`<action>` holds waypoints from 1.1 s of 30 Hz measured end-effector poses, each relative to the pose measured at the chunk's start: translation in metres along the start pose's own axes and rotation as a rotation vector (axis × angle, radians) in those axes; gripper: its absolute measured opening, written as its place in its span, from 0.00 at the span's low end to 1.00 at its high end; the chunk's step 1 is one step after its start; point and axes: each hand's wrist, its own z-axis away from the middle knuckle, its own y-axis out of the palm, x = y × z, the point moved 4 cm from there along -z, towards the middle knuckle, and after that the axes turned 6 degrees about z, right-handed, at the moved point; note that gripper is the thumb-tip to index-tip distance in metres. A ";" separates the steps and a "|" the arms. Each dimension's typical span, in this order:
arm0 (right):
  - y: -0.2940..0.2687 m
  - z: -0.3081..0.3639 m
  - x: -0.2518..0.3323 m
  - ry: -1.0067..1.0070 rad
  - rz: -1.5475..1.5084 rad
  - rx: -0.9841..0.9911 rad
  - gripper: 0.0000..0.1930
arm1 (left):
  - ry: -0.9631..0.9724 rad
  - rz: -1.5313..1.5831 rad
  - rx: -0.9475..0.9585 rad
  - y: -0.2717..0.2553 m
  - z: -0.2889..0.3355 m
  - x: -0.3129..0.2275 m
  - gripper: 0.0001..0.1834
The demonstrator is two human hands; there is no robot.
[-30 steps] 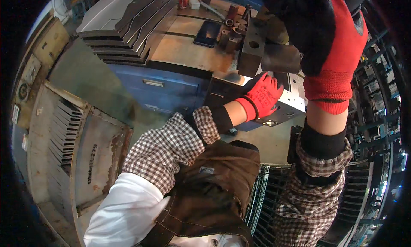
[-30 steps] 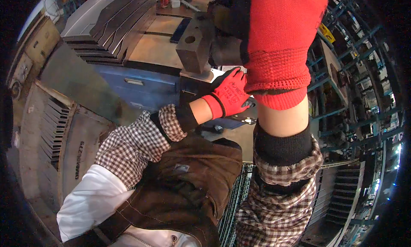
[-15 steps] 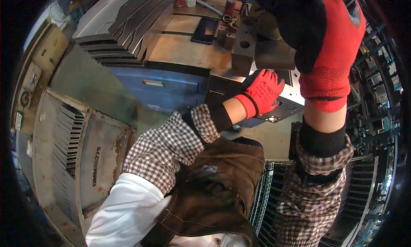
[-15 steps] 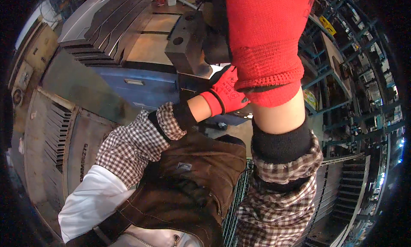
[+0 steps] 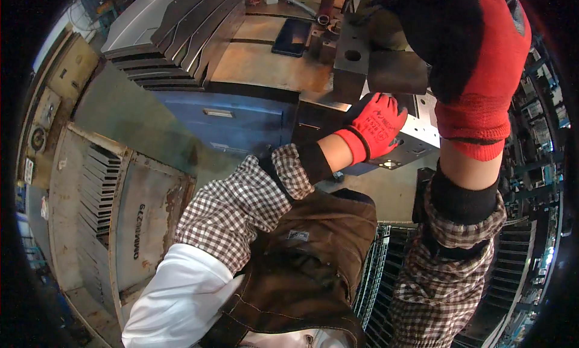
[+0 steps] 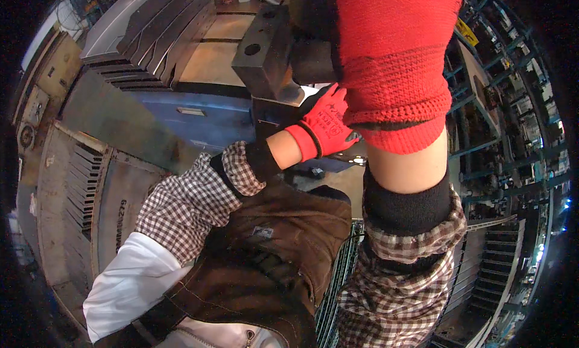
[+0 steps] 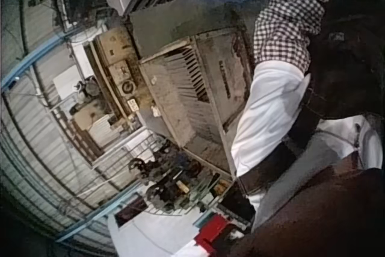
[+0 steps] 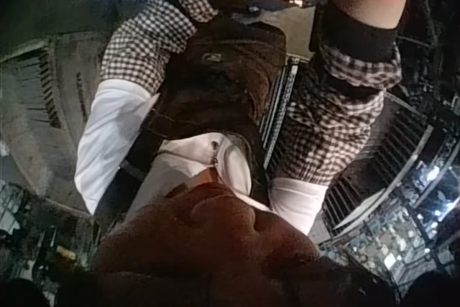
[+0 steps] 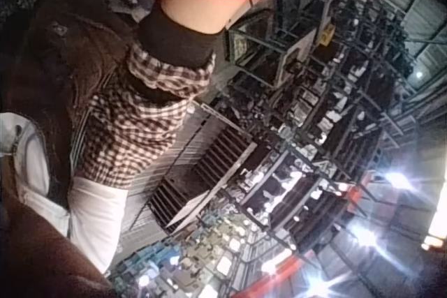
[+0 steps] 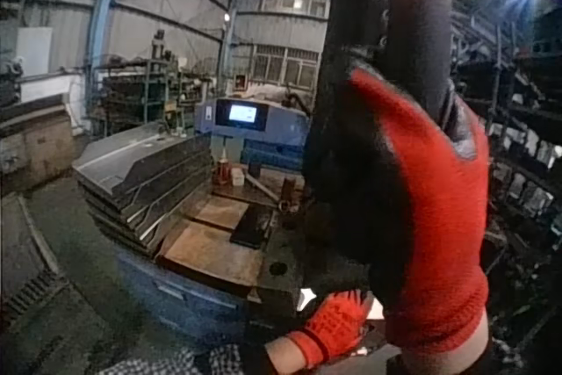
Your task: Drill multiple holes in a flat metal workpiece using a radial arm drill press.
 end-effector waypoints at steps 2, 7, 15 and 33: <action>-0.002 0.001 0.001 -0.021 0.024 0.021 0.13 | 0.005 0.002 0.003 0.002 0.000 0.001 0.39; 0.001 0.007 -0.002 -0.014 0.031 0.005 0.13 | 0.002 0.035 -0.086 0.015 0.002 0.005 0.40; 0.005 0.014 -0.005 -0.002 0.023 -0.006 0.14 | -0.081 0.925 -0.285 0.071 0.008 0.028 0.40; -0.006 0.018 -0.012 0.008 0.056 -0.023 0.17 | -0.031 -0.135 0.084 0.005 -0.002 0.001 0.40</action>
